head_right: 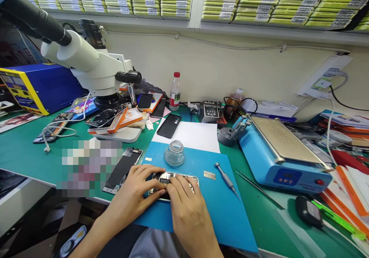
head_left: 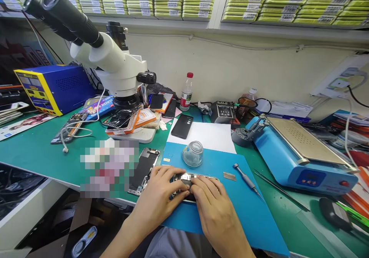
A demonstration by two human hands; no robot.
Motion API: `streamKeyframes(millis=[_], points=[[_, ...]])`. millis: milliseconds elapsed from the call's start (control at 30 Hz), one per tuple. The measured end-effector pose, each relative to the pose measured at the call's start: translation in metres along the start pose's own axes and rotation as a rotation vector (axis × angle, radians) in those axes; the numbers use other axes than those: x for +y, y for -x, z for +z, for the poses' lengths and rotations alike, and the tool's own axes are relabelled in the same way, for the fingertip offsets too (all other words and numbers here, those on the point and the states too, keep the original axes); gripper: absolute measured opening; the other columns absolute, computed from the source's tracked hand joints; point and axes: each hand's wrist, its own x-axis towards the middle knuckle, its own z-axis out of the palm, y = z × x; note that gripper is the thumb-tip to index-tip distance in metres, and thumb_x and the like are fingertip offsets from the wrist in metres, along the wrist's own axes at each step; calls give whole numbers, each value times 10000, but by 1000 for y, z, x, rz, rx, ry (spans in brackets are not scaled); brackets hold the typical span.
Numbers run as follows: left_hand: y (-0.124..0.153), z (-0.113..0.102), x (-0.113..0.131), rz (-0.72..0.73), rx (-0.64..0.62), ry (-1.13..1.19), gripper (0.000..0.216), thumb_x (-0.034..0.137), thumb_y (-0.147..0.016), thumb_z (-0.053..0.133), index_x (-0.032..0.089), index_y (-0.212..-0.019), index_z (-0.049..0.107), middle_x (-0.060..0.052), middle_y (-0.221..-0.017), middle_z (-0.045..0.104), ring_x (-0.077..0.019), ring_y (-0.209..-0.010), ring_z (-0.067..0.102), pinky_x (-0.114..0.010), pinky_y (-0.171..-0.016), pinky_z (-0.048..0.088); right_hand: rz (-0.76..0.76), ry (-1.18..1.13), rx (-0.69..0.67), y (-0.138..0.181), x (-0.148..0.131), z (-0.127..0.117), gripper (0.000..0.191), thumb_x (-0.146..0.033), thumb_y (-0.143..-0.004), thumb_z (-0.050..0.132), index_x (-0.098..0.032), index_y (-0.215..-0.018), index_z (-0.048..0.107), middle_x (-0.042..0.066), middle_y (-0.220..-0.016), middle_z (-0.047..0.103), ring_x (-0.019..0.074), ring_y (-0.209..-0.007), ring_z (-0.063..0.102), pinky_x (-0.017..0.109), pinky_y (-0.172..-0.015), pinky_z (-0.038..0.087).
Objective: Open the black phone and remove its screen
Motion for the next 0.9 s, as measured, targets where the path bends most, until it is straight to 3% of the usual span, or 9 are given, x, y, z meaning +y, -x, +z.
streamKeyframes(millis=[233,600,767,900], points=[[0,0,0,3,-2,9,67,238,-1035,709,297,-1009,726,10,-1360,715,-249,-1273,630,-472,-1063,408,-9,-38,-19,-7,3,-3,328,-58,-1073,354,-204,-1118,645,61,-1202,755,222,-1165,665,420,-1152,387],[-2,-3,1,6,-12,-8,52,261,-1043,702,292,-1020,736,5,-1361,715,-248,-1268,632,-468,-1056,417,-83,30,-41,-12,8,3,321,-19,-1038,366,-172,-1099,642,88,-1122,738,241,-1086,666,457,-1176,369],[-1,-1,-2,1,-4,9,30,276,-1033,726,302,-1021,735,6,-1366,718,-256,-1270,631,-481,-1062,406,19,-134,22,-10,15,-9,270,-23,-1045,398,-209,-1065,593,45,-1059,729,194,-1064,669,403,-1133,399],[-1,-1,-1,-4,-7,16,32,276,-1033,727,307,-1028,735,12,-1369,715,-257,-1280,622,-482,-1070,406,37,-138,39,-8,14,-12,247,-29,-1040,435,-216,-1071,592,49,-1122,747,203,-1132,660,408,-1122,403]])
